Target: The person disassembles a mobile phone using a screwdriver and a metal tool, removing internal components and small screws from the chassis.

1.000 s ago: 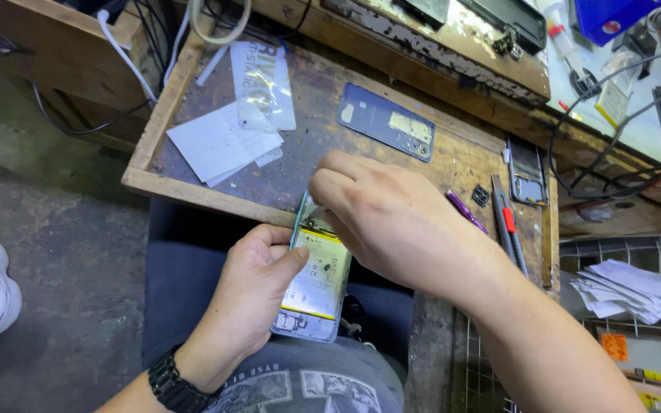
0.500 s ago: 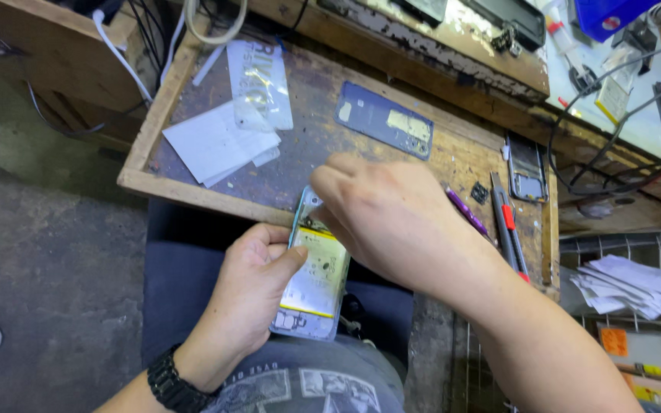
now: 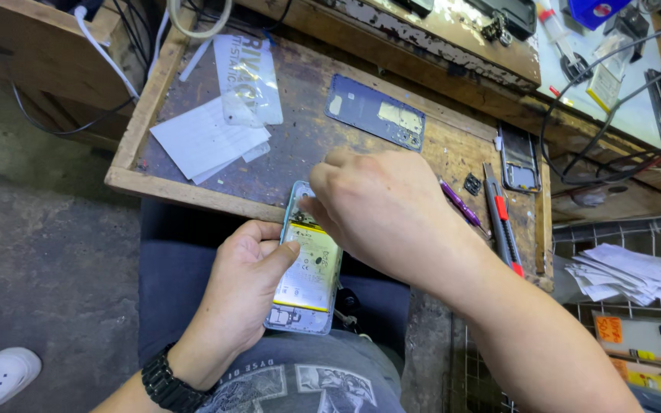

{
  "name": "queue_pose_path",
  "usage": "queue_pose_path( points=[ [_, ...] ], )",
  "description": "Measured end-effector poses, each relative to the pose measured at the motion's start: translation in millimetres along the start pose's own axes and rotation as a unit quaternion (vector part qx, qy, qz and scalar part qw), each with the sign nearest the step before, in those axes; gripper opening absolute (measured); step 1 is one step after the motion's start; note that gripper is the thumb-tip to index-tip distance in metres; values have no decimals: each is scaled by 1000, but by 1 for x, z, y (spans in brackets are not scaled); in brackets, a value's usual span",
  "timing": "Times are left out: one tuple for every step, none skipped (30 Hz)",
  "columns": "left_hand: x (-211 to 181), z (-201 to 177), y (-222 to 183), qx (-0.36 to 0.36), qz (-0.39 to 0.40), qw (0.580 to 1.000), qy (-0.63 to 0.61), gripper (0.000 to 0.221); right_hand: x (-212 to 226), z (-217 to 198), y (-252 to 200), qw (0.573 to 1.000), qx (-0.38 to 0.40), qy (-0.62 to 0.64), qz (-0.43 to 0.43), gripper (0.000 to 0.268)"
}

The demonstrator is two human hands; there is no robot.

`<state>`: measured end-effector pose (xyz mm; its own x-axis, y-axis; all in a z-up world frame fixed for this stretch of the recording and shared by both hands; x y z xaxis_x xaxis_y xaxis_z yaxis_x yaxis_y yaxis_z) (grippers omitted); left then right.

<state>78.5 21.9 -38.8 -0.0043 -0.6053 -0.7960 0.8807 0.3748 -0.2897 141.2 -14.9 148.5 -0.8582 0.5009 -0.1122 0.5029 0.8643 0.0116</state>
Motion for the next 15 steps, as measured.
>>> queue_pose_path(
  points=[
    [3, 0, -2, -2, -5, 1000, 5, 23, 0, -2, -3, 1000, -9, 27, -8, 25],
    [3, -1, -1, -4, -5, 1000, 10, 23, 1, -5, -4, 998, -22, 54, -18, 23],
    [2, -2, -1, -7, -6, 1000, 15, 23, 1, -8, -4, 996, -35, 80, -29, 21],
    [1, -1, 0, -5, 0, 1000, 13, 23, 1, -6, -4, 996, -29, 75, -29, 21],
    [0, -1, 2, -3, 5, 1000, 12, 23, 0, -3, -4, 997, -23, 71, -28, 20],
    [1, -1, 0, -1, 4, 1000, 11, 23, -2, 1, -6, 997, -13, 68, -25, 19],
    [3, -1, -2, 2, 5, 1000, 7, 23, -3, 1, -10, 996, -24, 82, -29, 18],
    [2, -1, -1, 5, 11, 1000, 6, 23, -7, 1, -13, 994, -40, 95, -34, 17],
    [1, -1, -2, 9, 17, 1000, 4, 23, -11, 1, -17, 992, -57, 108, -39, 15],
    [1, -1, -1, 8, 10, 1000, 0, 23, -26, -1, -20, 982, -73, 175, -4, 14],
    [0, -2, -2, 8, 3, 1000, -3, 23, -43, -2, -25, 966, -89, 241, 30, 13],
    [1, -3, -4, 4, -5, 1000, -7, 23, -60, 1, -33, 944, -102, 308, 62, 12],
    [0, -1, -5, 13, 5, 1000, -10, 23, -78, 4, -44, 934, -126, 318, 105, 11],
    [-3, -2, -6, 16, 16, 1000, -13, 23, -94, 9, -53, 921, -146, 330, 144, 11],
    [-6, -2, -8, 19, 27, 999, -16, 23, -106, 20, -60, 907, -166, 342, 182, 12]
  ],
)
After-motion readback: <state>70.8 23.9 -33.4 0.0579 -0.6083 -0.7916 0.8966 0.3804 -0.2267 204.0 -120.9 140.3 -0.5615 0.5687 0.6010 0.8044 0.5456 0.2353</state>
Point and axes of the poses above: each hand's wrist, its own y-axis towards the middle knuckle, its own z-axis out of the palm, x = y × z, the point moved 9 cm from there along y, towards the middle knuckle, and after that the axes turned 10 degrees about z, right-handed, at the moved point
